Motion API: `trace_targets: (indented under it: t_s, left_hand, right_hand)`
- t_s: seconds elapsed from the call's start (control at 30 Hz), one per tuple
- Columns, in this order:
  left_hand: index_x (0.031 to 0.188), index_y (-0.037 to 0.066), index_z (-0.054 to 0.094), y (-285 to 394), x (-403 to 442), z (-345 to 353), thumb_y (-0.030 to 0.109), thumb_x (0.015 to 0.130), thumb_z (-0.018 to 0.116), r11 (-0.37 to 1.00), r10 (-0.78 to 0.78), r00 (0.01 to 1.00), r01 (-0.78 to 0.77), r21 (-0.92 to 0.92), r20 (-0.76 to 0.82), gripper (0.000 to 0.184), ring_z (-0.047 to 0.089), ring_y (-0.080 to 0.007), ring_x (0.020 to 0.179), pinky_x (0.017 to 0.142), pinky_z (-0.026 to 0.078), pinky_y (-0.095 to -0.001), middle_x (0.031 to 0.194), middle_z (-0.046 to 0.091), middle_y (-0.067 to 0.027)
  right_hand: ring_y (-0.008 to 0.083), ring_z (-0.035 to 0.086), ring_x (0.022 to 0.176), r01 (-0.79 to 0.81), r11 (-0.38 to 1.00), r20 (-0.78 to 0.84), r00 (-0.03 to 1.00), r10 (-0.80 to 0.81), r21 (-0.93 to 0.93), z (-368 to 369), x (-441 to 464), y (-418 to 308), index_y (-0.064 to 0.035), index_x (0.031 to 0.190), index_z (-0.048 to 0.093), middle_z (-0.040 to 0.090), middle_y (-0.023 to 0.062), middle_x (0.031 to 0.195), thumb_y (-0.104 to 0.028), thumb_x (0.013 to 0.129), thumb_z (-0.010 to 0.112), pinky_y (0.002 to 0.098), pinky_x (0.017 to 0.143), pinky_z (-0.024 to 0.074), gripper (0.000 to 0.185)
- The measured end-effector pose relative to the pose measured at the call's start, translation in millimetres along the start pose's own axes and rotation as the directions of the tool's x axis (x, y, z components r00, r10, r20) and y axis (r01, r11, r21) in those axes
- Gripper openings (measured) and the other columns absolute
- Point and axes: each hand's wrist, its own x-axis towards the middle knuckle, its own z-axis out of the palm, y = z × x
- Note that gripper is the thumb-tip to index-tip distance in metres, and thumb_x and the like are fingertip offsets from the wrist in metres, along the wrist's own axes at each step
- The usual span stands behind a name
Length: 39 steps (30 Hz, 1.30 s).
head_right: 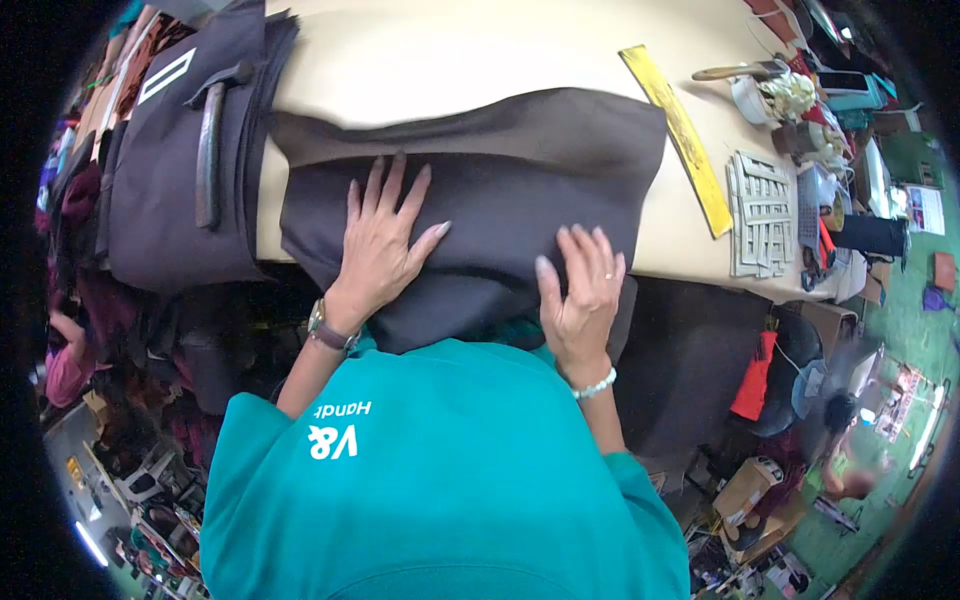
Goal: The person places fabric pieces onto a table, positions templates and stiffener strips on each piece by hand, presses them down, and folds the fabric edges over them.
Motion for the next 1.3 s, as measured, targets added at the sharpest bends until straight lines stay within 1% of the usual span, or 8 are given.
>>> trace_targets:
  t_s: [0.23, 0.4, 0.53, 0.67, 0.77, 1.03, 1.17, 1.3]
  left_hand:
    - [0.128, 0.007, 0.046, 10.9, -1.3, -9.0, 0.040, 0.081, 0.060, 0.999, 0.010, 1.000, -0.009, 0.050, -0.020, 0.059, 0.033, -0.0386, 0.124, 0.101, 0.027, -0.0547, 0.132, 0.039, -0.0208]
    - [0.128, 0.007, 0.046, 6.0, 35.5, -11.4, 0.046, 0.079, 0.060, 0.991, 0.100, 0.993, -0.105, 0.079, 0.062, 0.064, 0.035, -0.0363, 0.124, 0.100, 0.029, -0.0537, 0.132, 0.040, -0.0199]
    - [0.138, 0.011, 0.035, 8.2, 36.3, 14.2, 0.053, 0.082, 0.054, 0.988, 0.145, 0.989, -0.146, 0.054, 0.016, 0.072, 0.024, -0.0365, 0.133, 0.103, 0.020, -0.0606, 0.144, 0.027, -0.0180]
    - [0.137, 0.011, 0.037, 13.5, 28.2, 20.1, 0.053, 0.082, 0.054, 0.995, 0.093, 0.996, -0.092, 0.022, -0.020, 0.071, 0.023, -0.0367, 0.133, 0.104, 0.018, -0.0602, 0.144, 0.027, -0.0173]
    - [0.137, 0.011, 0.037, 22.6, 21.2, 19.3, 0.053, 0.082, 0.054, 0.998, 0.054, 0.998, -0.054, 0.016, -0.016, 0.071, 0.023, -0.0366, 0.133, 0.104, 0.018, -0.0598, 0.144, 0.027, -0.0172]
    - [0.131, 0.009, 0.043, 27.3, 16.5, 18.7, 0.038, 0.081, 0.061, 0.991, 0.072, 0.976, -0.094, -0.100, -0.205, 0.060, 0.031, -0.0362, 0.128, 0.102, 0.024, -0.0561, 0.138, 0.035, -0.0172]
    - [0.121, 0.007, 0.053, 19.4, 6.3, 19.0, 0.019, 0.076, 0.069, 0.946, 0.183, 0.866, -0.284, -0.156, -0.466, 0.049, 0.044, -0.0337, 0.117, 0.098, 0.035, -0.0480, 0.126, 0.047, -0.0152]
    - [0.117, 0.004, 0.055, 14.5, 4.1, 1.1, 0.015, 0.074, 0.070, 0.974, 0.179, 0.861, -0.223, -0.038, -0.476, 0.047, 0.048, -0.0311, 0.113, 0.096, 0.037, -0.0452, 0.120, 0.050, -0.0149]
  right_hand:
    - [0.0358, 0.044, 0.115, -0.054, 0.944, -0.337, 0.940, -0.062, -0.325, 8.4, 97.7, 77.6, -0.0015, 0.116, 0.054, 0.048, 0.0204, 0.122, -0.024, 0.088, 0.052, 0.0534, 0.092, 0.0330, 0.036]
    - [0.0330, 0.049, 0.110, -0.226, 0.918, -0.259, 0.955, 0.143, -0.326, 1.9, 150.9, 135.0, -0.0028, 0.120, 0.051, 0.050, 0.0205, 0.121, -0.024, 0.084, 0.058, 0.0481, 0.091, 0.0364, 0.042]
    - [0.0313, 0.054, 0.097, -0.245, 0.968, -0.241, 0.944, 0.225, -0.058, -13.0, 157.6, 131.0, -0.0033, 0.123, 0.047, 0.053, 0.0186, 0.106, -0.021, 0.072, 0.072, 0.0402, 0.083, 0.0447, 0.059]
    - [0.0286, 0.057, 0.086, -0.129, 0.979, -0.418, 0.907, 0.052, -0.159, -17.9, 163.5, 131.5, -0.0022, 0.122, 0.049, 0.056, 0.0163, 0.099, -0.013, 0.074, 0.066, 0.0381, 0.078, 0.0469, 0.051]
    - [0.0232, 0.060, 0.076, -0.142, 0.980, -0.350, 0.919, 0.183, 0.141, -37.9, 174.9, 116.2, -0.0011, 0.120, 0.052, 0.061, 0.0148, 0.093, -0.008, 0.076, 0.063, 0.0328, 0.070, 0.0493, 0.046]
    - [0.0109, 0.061, 0.080, 0.336, 0.806, -0.316, 0.928, -0.197, 0.487, -82.7, 170.5, -9.8, -0.0021, 0.104, 0.065, 0.067, 0.0056, 0.091, -0.006, 0.088, 0.057, 0.0235, 0.071, 0.0488, 0.019]
    - [0.0238, 0.063, 0.071, 0.528, 0.797, -0.100, 0.846, -0.523, 0.294, -19.5, 152.7, -47.7, -0.0062, 0.096, 0.066, 0.064, 0.0102, 0.081, -0.010, 0.082, 0.060, 0.0310, 0.065, 0.0500, 0.016]
    - [0.0378, 0.040, 0.121, 0.267, 0.951, -0.069, 0.957, -0.280, -0.154, 21.8, 114.3, -32.0, -0.0112, 0.120, 0.055, 0.044, 0.0206, 0.128, -0.023, 0.084, 0.059, 0.0533, 0.098, 0.0299, 0.038]
